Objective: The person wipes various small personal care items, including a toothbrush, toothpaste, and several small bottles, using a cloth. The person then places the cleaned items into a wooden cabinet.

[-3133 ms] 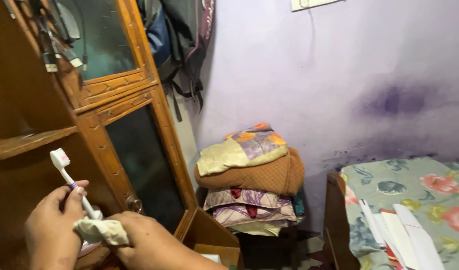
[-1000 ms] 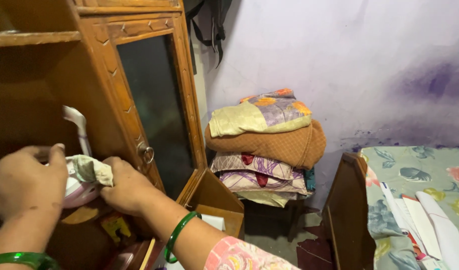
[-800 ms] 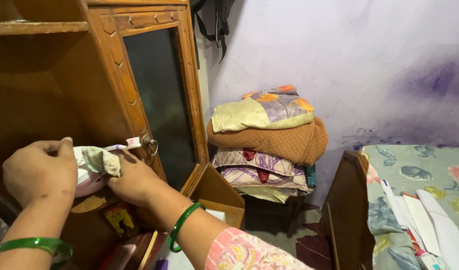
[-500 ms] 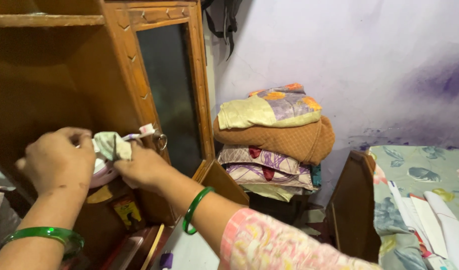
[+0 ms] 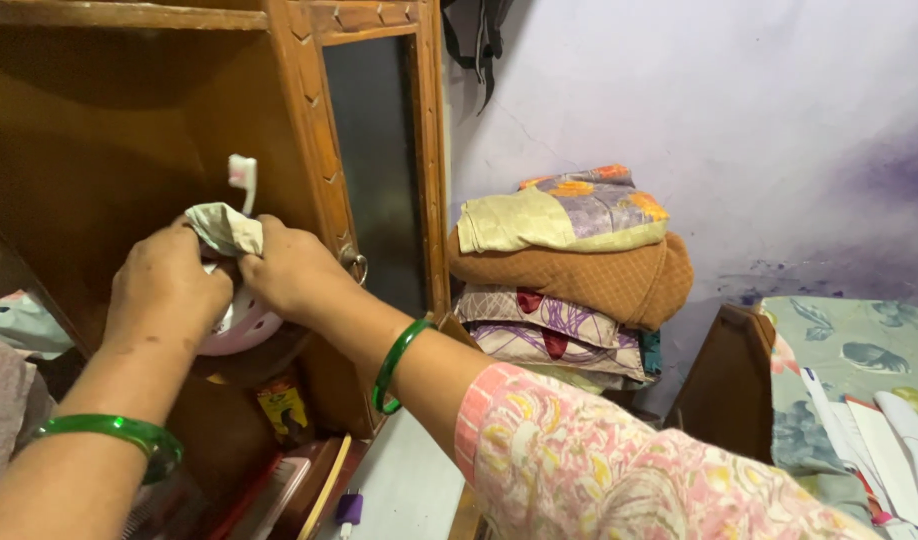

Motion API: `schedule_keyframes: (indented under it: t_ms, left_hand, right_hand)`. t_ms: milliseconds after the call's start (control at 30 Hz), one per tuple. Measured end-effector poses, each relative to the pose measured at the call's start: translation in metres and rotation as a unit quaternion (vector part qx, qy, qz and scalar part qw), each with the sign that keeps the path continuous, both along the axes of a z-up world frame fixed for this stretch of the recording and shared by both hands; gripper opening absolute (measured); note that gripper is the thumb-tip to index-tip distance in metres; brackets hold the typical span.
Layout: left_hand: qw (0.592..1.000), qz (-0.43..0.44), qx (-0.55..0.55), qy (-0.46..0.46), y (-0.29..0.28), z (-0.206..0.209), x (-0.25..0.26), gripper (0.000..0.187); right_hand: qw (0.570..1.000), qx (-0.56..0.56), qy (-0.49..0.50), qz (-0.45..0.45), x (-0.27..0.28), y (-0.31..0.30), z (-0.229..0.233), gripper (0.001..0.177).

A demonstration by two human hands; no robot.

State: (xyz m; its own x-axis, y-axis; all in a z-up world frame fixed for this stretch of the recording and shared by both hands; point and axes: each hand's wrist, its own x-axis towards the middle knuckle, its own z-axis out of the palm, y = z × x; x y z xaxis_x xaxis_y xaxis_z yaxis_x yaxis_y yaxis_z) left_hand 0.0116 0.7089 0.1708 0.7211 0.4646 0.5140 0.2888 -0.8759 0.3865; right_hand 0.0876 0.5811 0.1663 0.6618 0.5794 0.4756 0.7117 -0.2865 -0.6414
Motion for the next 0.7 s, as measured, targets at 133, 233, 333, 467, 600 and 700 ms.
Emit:
schedule_keyframes:
  t_ms: [133,233,333,467,600,700]
  left_hand:
    - [0.996,0.011,-0.017,-0.081,0.007,-0.005,-0.003,0.022]
    - [0.996,0.016,0.002,-0.09,0.025,-0.006,0.01,0.026]
    - [0.994,0.064,0.016,-0.089,0.039,-0.006,0.033,0.019]
    - [0.985,0.044,-0.074,-0.152,0.047,-0.007,0.049,0.022]
    - [0.991,0.107,0.046,-0.073,0.052,0.005,0.055,0.018]
    - [0.986,0.15,0.072,-0.026,0.051,0.013,0.059,0.019]
  right_hand:
    - [0.998,0.038,-0.011,0.046,0.004,0.012,0.01,0.044]
    - [0.996,0.072,-0.005,0.056,0.004,0.019,0.017,0.043]
    - [0.995,0.095,-0.042,-0.002,0.004,0.023,0.017,0.044]
    - [0.985,0.103,-0.142,-0.008,0.005,0.02,0.008,0.038]
    - [0.995,0.058,-0.068,0.053,0.009,0.016,-0.004,0.033]
    - [0.998,0.001,0.014,0.059,0.013,0.015,-0.007,0.032]
